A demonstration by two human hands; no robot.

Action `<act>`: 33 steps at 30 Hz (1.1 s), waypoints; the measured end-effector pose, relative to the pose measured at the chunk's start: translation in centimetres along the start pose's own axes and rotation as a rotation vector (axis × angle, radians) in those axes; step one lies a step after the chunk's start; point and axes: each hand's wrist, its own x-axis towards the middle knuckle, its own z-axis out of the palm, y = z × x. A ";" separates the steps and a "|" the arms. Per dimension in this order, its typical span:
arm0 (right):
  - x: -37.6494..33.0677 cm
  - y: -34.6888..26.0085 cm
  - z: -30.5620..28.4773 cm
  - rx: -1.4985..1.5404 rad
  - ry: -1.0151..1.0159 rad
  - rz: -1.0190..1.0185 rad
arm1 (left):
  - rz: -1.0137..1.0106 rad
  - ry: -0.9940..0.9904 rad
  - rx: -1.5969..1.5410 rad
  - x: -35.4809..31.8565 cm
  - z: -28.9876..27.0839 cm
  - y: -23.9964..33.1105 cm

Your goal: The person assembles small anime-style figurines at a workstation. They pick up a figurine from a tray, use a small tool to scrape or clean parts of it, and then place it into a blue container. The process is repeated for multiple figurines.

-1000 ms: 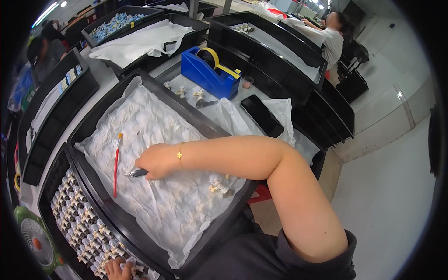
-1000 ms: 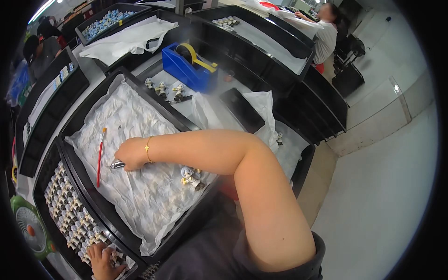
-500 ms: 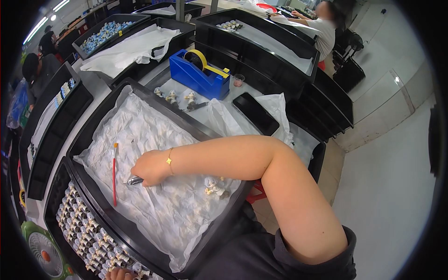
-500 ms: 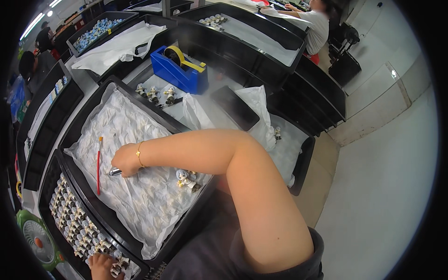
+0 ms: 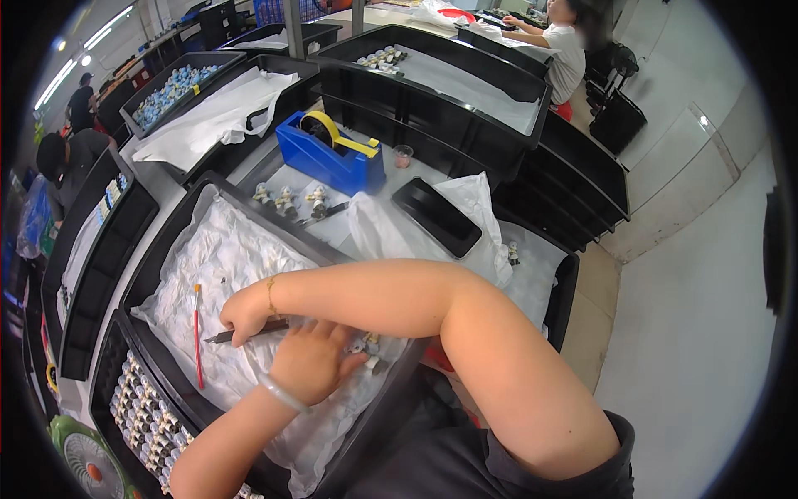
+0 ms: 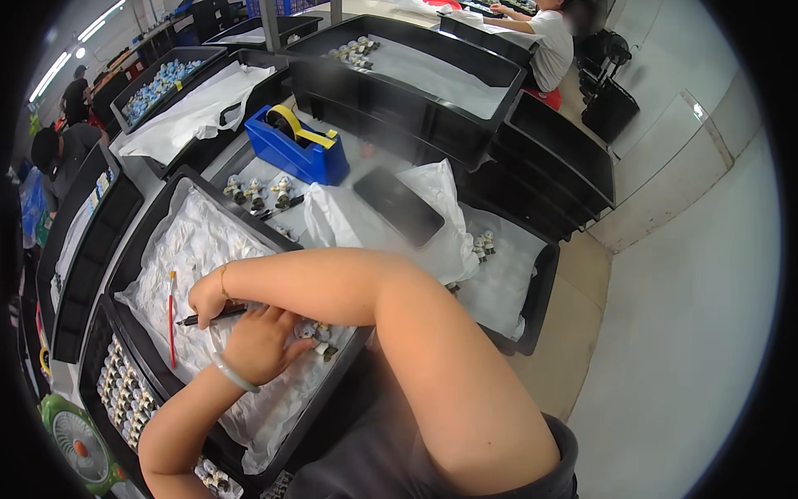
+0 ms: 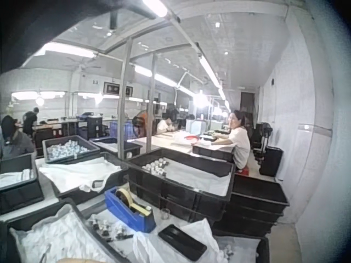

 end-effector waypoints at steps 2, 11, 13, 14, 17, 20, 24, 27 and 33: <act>-0.3 -0.1 -0.1 0.015 0.002 0.027 | 0.029 0.040 -0.035 0.9 1.7 -0.3; -0.5 -0.7 0.2 -0.052 0.024 -0.007 | -0.171 0.025 -0.366 1.8 2.5 -0.7; -0.6 -0.5 0.2 -0.045 0.024 0.006 | -0.129 -0.007 -0.253 2.0 1.9 0.0; -0.7 -0.3 0.3 -0.043 0.030 0.004 | -0.108 -0.020 -0.195 2.1 1.6 0.4; -1.0 -0.3 0.3 -0.048 0.048 -0.010 | -0.183 -0.041 -0.189 1.4 0.9 1.2; -1.5 -0.6 0.0 -0.061 0.057 -0.025 | -0.310 -0.174 -0.280 0.9 0.9 0.9; -2.1 0.1 -0.2 -0.021 0.033 -0.074 | -0.245 -0.104 -0.348 0.5 1.3 0.3; -3.0 -0.3 -0.7 -0.008 0.024 -0.048 | -0.258 -0.056 -0.336 -0.6 -0.3 0.6; -2.3 -1.4 -0.8 0.007 -0.013 0.026 | -0.296 0.034 -0.786 -6.5 -4.2 -0.4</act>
